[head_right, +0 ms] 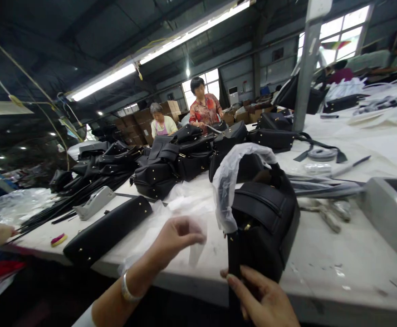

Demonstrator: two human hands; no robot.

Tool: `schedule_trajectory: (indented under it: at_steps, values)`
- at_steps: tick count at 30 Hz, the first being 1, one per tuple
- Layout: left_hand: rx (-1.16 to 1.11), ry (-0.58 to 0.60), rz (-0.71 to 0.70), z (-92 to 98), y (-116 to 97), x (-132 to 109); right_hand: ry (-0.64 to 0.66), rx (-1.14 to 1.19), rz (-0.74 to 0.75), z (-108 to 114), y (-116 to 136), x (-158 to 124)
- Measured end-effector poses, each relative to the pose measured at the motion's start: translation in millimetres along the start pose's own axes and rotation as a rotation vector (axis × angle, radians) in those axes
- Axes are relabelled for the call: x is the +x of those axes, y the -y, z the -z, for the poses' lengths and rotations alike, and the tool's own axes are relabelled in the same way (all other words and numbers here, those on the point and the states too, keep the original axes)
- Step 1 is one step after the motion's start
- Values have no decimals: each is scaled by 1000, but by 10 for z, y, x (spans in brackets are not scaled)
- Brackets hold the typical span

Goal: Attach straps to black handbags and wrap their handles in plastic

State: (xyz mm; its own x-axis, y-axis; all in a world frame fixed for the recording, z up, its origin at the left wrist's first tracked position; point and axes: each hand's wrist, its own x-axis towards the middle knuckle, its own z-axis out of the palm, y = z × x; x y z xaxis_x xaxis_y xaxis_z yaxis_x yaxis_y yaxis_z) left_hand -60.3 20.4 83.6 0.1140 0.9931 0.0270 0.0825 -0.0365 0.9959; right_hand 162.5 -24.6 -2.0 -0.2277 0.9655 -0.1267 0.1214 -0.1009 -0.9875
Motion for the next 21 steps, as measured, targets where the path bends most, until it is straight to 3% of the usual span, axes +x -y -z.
schedule_trajectory:
  at_steps: [4, 7, 12, 17, 21]
  values:
    - [-71, -81, 141, -123, 337, -471, 7, 95, -23, -57, 101, -67]
    - [0, -149, 146, -202, 482, -656, 78, 182, -50, -90, 206, -108]
    - [87, -110, 91, -395, 569, -764, 161, 212, -21, -85, 238, -128]
    - [61, -139, 23, -544, 589, -792, 130, 203, 33, -92, 214, -152]
    - [29, -208, 55, -585, 545, -837, 68, 216, 41, -118, 191, -150]
